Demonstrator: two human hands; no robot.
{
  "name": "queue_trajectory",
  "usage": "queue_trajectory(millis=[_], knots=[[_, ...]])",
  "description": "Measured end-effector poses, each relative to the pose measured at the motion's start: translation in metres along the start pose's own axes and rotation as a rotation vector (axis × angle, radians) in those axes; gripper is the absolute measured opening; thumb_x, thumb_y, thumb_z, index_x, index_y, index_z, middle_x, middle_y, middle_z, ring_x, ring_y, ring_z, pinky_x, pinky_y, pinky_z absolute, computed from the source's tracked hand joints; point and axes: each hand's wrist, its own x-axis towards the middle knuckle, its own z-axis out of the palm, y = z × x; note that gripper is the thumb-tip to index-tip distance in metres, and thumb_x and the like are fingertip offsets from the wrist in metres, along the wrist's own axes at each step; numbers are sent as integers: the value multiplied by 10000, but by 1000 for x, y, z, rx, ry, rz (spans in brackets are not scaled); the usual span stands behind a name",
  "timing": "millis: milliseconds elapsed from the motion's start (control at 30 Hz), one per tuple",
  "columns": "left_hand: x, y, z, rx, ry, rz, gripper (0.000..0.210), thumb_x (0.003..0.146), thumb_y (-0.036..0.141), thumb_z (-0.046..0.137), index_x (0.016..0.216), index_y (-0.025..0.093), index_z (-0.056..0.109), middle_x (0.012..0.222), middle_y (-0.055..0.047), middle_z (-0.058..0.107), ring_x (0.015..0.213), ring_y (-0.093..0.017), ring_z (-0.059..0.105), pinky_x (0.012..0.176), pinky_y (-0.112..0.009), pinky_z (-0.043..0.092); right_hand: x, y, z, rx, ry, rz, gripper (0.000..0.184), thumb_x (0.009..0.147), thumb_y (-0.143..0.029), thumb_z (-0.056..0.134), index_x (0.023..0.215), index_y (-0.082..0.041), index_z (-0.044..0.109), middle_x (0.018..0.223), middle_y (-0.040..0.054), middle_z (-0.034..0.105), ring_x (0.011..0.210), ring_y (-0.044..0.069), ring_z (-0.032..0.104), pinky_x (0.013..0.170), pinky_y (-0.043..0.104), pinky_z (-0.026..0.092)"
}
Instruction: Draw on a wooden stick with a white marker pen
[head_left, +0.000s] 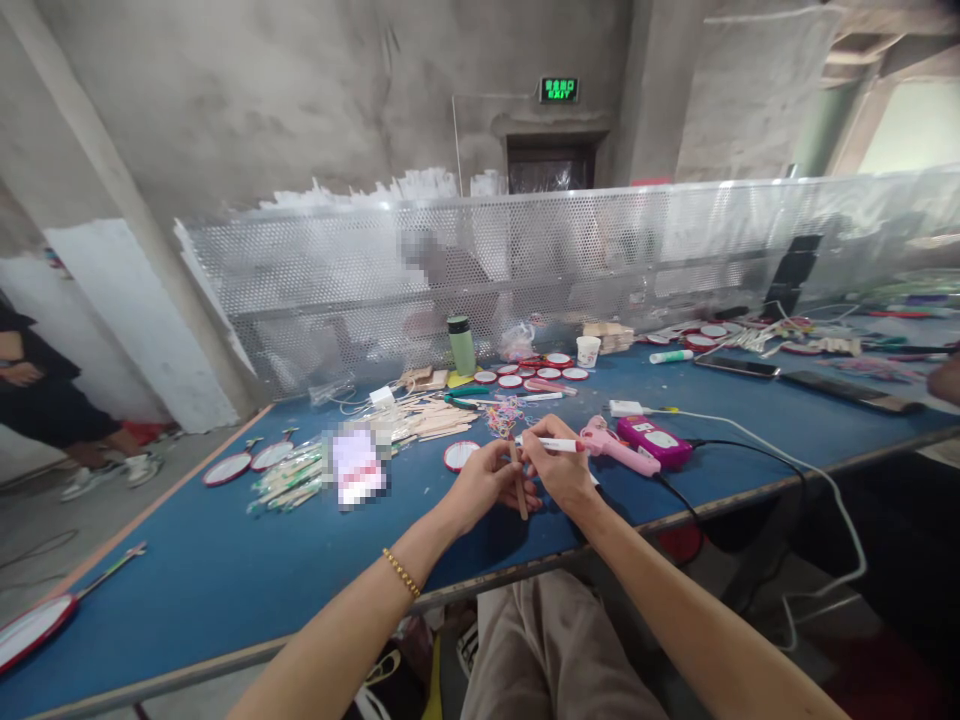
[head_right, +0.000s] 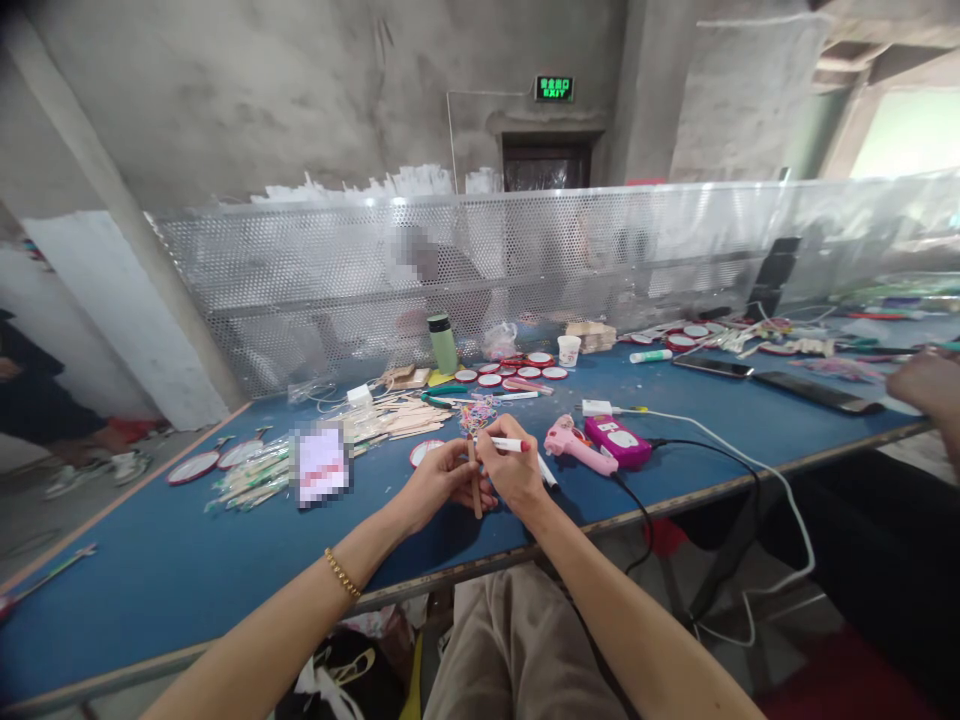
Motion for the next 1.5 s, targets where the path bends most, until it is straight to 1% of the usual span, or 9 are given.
queue_trajectory(millis=[167, 367, 567, 767, 933, 1133, 1500], knots=[[0, 0, 0, 5, 5, -9, 382, 719, 412, 696, 930, 187, 470, 614, 14, 644, 559, -208, 691, 591, -352, 573, 0, -1, 0, -2, 5, 1, 250, 766, -410, 607, 661, -200, 523, 521, -25, 585, 352, 98, 516, 335, 192, 399], [1, -2, -1, 1, -1, -2, 422, 705, 438, 707, 945, 184, 471, 618, 9, 649, 565, -209, 693, 601, -360, 575, 0, 0, 0, 3, 10, -17, 235, 782, -387, 598, 660, -208, 508, 516, -36, 579, 353, 97, 516, 347, 195, 409], [1, -3, -2, 4, -2, -1, 396, 718, 426, 697, 936, 186, 470, 624, 2, 651, 575, -221, 697, 602, -366, 571, 0, -1, 0, 4, 8, -18, 260, 777, -412, 605, 647, -209, 508, 509, -31, 577, 353, 101, 516, 340, 199, 411], [1, -2, -1, 7, -2, -7, 386, 721, 420, 693, 927, 188, 465, 622, 7, 649, 570, -219, 695, 591, -362, 571, 0, 0, 0, -10, 9, -24, 236, 774, -391, 600, 656, -204, 518, 512, -32, 578, 351, 97, 519, 345, 194, 414], [1, -2, -2, 12, -1, -11, 394, 730, 416, 692, 957, 183, 470, 623, 4, 658, 570, -214, 696, 608, -364, 575, 0, -1, 0, 6, 8, -14, 247, 771, -402, 600, 650, -205, 514, 512, -35, 576, 349, 95, 515, 342, 195, 416], [1, -2, -1, 6, -5, -4, 401, 728, 428, 700, 947, 184, 470, 630, -1, 665, 572, -216, 699, 610, -364, 576, 0, -4, 0, -9, 3, -17, 253, 765, -410, 602, 642, -205, 517, 511, -32, 579, 350, 95, 517, 344, 195, 419], [0, -1, 0, 29, -6, 13, 372, 735, 440, 685, 908, 193, 467, 627, 8, 645, 576, -216, 694, 581, -353, 568, 0, 5, 0, -2, -17, -3, 241, 789, -408, 604, 688, -203, 529, 536, -37, 591, 368, 97, 535, 349, 187, 414]])
